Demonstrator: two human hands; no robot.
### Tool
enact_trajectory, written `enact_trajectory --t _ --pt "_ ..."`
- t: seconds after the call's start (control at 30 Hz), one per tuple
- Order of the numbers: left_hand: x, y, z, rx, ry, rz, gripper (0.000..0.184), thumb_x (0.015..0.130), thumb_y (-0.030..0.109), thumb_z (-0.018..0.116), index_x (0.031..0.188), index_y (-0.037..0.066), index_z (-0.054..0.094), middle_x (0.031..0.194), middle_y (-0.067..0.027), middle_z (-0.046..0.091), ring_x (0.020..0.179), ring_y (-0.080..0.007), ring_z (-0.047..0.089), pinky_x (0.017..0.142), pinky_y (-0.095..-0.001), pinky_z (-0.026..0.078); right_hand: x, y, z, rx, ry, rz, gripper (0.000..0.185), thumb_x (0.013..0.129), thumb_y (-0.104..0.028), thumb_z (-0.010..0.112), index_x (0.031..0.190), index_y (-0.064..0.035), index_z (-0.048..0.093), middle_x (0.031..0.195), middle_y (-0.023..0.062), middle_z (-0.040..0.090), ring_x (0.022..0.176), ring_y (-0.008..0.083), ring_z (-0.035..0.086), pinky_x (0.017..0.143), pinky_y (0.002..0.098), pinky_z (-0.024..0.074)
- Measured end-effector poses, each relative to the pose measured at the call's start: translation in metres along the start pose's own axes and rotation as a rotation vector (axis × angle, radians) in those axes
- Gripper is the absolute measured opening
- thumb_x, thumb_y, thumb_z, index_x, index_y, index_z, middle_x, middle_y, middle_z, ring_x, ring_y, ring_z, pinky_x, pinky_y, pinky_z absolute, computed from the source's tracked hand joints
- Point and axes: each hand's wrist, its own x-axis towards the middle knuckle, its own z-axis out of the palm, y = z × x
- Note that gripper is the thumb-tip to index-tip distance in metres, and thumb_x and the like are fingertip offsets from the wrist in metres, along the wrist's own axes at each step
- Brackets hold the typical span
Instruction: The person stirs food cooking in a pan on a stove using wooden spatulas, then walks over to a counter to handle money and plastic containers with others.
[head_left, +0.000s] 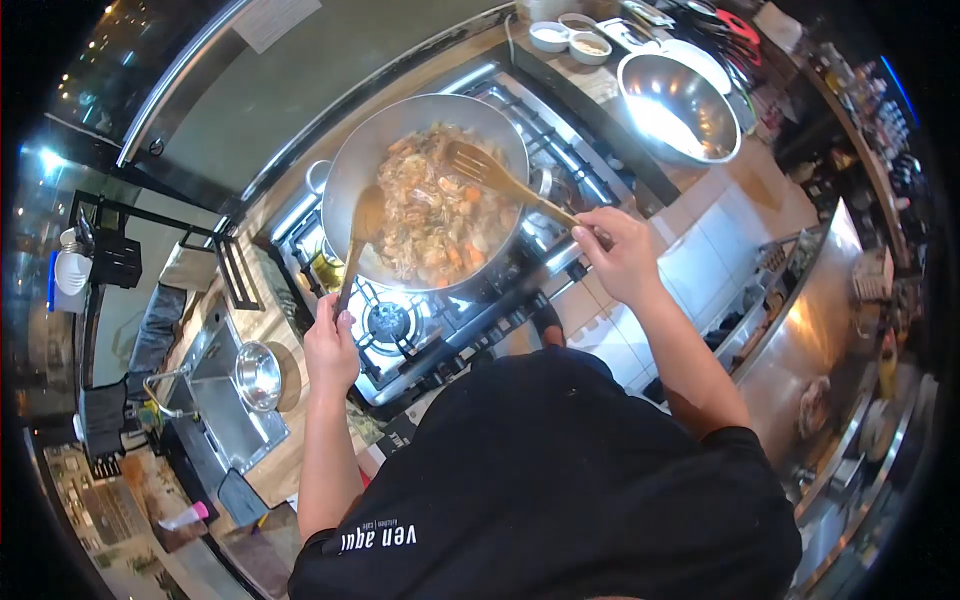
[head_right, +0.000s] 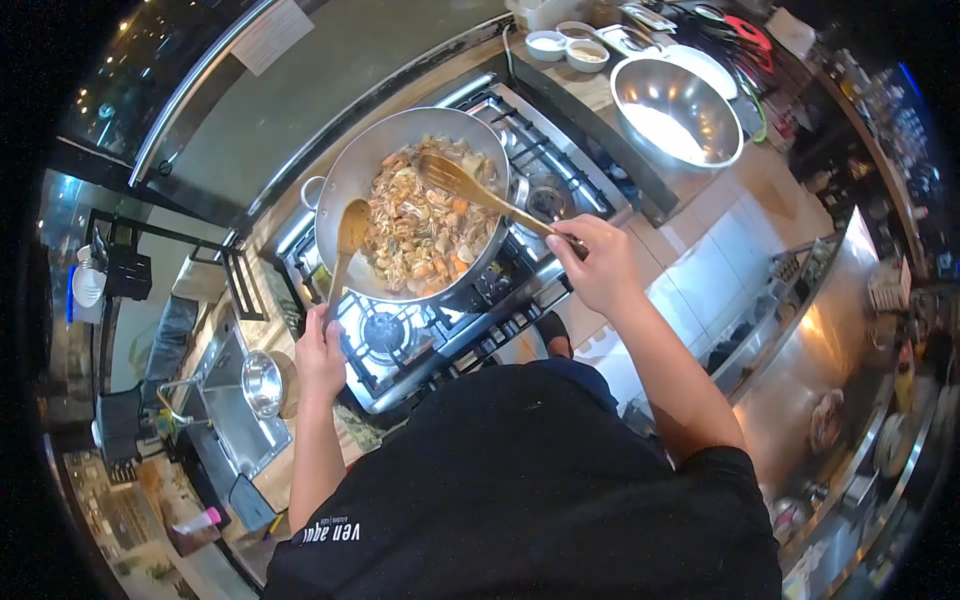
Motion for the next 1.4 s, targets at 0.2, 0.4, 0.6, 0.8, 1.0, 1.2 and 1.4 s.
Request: enact_trajectory --t 0.2,0.4,0.6,0.8,1.0,1.2,1.4 --pt "0.01 -0.003 -0.019 0.274 -0.061 0.144 0.044 0.112 0.018 0.056 0.155 0.008 0.061 0.098 -0.0287 0.078 0.092 -0.0506 0.075 0.083 -0.0601 0.056 -0.029 0.022 0.048 -0.15 0.193 -0.005 0.02 0.099 -0.017 0.08 0.113 -0.0013 0.082 0.1 0.0176 0.079 0.09 0.0363 0.077 0.081 0.0433 0.0603" --pt "0.028 0.006 -0.046 0.495 -0.161 0.113 0.046 0.113 0.021 0.055 0.158 0.012 0.063 0.113 -0.0318 0.078 0.104 -0.0532 0.074 0.092 -0.0612 0.057 -0.013 0.038 0.063 -0.181 0.27 0.033 0.023 0.102 -0.023 0.078 0.113 -0.0046 0.084 0.105 0.0176 0.08 0.1 0.0388 0.077 0.088 0.0461 0.0599" --pt "0.057 -0.026 -0.051 0.646 -0.048 0.168 0.047 0.113 0.021 0.053 0.158 0.008 0.06 0.102 -0.0287 0.079 0.096 -0.0509 0.075 0.087 -0.062 0.057 0.044 0.061 0.066 -0.268 0.26 0.005 0.031 0.104 -0.033 0.075 0.119 -0.0074 0.085 0.11 0.0193 0.08 0.107 0.041 0.076 0.097 0.0488 0.0593" --pt "0.078 -0.06 -0.047 0.643 0.042 0.241 0.043 0.112 0.021 0.057 0.154 0.011 0.063 0.102 -0.0296 0.078 0.095 -0.0509 0.074 0.086 -0.0619 0.055 0.076 0.064 0.065 -0.29 0.182 0.034 0.034 0.105 -0.037 0.073 0.119 -0.0082 0.085 0.116 0.02 0.081 0.113 0.0415 0.075 0.102 0.0497 0.0587" --pt "0.078 -0.051 -0.042 0.571 0.014 0.167 0.042 0.114 0.024 0.057 0.151 0.007 0.065 0.11 -0.0301 0.078 0.104 -0.0513 0.074 0.091 -0.061 0.056 0.098 0.077 0.06 -0.274 0.144 -0.019 0.035 0.103 -0.038 0.075 0.118 -0.008 0.085 0.117 0.0189 0.081 0.113 0.0402 0.075 0.103 0.0485 0.0586" --pt "0.067 -0.023 -0.043 0.529 -0.009 0.043 0.041 0.112 0.021 0.058 0.148 0.003 0.068 0.121 -0.0304 0.078 0.111 -0.0487 0.075 0.096 -0.0548 0.058 0.117 0.095 0.062 -0.213 0.152 -0.106 0.033 0.102 -0.036 0.076 0.118 -0.0085 0.085 0.116 0.019 0.081 0.112 0.0409 0.075 0.102 0.0484 0.0588" --pt "0.065 -0.011 -0.041 0.563 -0.026 -0.041 0.045 0.112 0.023 0.057 0.151 0.003 0.067 0.125 -0.0301 0.077 0.117 -0.0487 0.074 0.103 -0.054 0.057 0.117 0.088 0.05 -0.206 0.074 -0.082 0.032 0.103 -0.034 0.075 0.118 -0.0072 0.085 0.114 0.0198 0.081 0.109 0.0414 0.075 0.1 0.0496 0.0589"
